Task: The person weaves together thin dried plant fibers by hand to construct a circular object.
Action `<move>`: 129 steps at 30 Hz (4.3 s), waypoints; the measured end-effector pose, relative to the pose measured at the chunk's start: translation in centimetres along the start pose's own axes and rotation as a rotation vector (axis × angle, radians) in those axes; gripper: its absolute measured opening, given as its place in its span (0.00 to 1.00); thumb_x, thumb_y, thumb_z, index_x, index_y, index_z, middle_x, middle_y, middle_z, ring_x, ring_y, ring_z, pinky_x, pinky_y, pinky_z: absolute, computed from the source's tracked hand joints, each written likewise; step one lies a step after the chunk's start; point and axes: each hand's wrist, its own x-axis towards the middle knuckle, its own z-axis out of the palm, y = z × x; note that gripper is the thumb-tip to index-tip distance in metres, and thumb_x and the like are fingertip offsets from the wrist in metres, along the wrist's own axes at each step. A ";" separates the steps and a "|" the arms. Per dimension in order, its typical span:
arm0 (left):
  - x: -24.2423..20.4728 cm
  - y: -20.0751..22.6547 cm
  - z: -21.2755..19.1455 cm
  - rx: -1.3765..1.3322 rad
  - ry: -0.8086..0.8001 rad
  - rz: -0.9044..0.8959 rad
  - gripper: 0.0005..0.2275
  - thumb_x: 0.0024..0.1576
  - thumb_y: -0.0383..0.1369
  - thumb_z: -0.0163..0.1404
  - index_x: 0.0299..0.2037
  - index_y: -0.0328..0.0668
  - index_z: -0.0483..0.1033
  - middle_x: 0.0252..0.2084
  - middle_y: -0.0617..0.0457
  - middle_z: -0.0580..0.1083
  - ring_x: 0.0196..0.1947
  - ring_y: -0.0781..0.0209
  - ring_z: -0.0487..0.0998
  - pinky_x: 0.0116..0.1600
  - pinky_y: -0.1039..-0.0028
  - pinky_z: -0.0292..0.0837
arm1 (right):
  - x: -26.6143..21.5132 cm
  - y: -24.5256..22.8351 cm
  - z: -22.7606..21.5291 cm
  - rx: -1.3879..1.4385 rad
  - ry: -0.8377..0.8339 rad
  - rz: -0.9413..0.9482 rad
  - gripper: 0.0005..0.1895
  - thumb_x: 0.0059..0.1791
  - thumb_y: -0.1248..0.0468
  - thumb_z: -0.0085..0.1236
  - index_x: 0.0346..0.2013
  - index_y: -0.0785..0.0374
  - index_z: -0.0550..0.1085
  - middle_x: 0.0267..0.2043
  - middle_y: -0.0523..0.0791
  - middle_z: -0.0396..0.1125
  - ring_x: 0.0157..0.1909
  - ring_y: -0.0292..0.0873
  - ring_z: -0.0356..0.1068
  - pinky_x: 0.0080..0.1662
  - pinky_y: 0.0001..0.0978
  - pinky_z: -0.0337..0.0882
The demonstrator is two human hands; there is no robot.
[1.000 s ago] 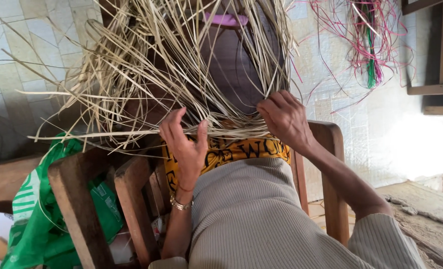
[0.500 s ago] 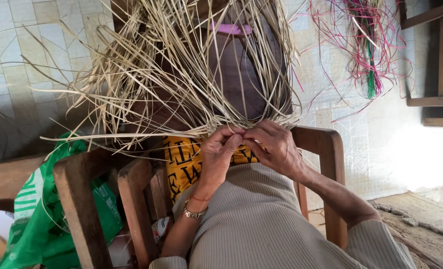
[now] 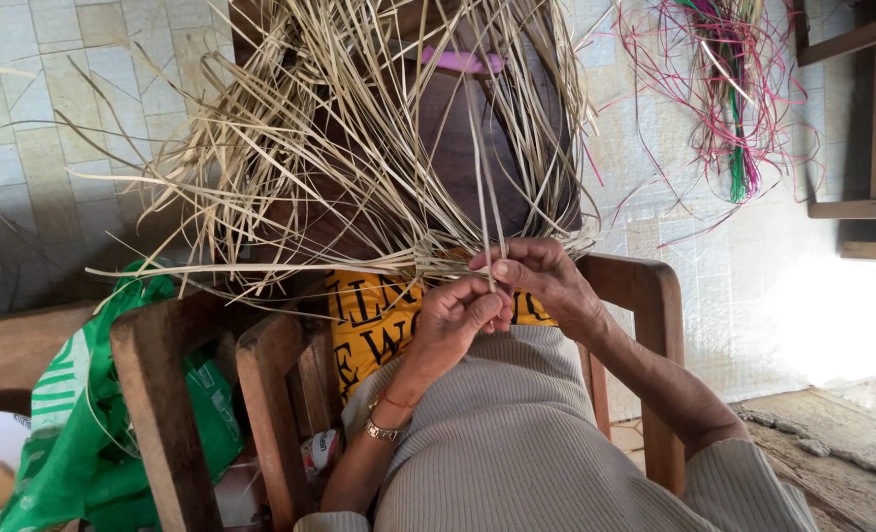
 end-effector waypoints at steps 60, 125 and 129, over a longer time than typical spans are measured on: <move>-2.3 3.0 -2.8 0.520 -0.357 -0.253 0.05 0.52 0.30 0.45 0.27 0.39 0.71 0.21 0.57 0.68 0.20 0.72 0.67 0.25 0.84 0.64 | 8.1 -0.8 -14.9 -0.519 0.586 -0.593 0.14 0.49 0.71 0.51 0.19 0.63 0.66 0.09 0.39 0.53 0.08 0.31 0.47 0.24 0.21 0.58; 0.7 1.3 -7.1 1.375 0.378 0.438 0.05 0.52 0.25 0.42 0.24 0.39 0.63 0.23 0.51 0.60 0.27 0.51 0.65 0.35 0.68 0.60 | 8.6 5.3 -1.2 -0.975 -0.348 -0.323 0.01 0.43 0.67 0.50 0.28 0.56 0.68 0.22 0.46 0.65 0.26 0.54 0.66 0.28 0.44 0.66; 0.2 0.5 -7.6 1.318 0.408 0.413 0.04 0.51 0.24 0.42 0.25 0.38 0.63 0.24 0.50 0.60 0.26 0.50 0.65 0.34 0.68 0.61 | 8.3 4.6 -0.5 -0.976 -0.353 -0.360 0.02 0.45 0.69 0.50 0.28 0.59 0.68 0.21 0.47 0.64 0.25 0.55 0.65 0.27 0.45 0.65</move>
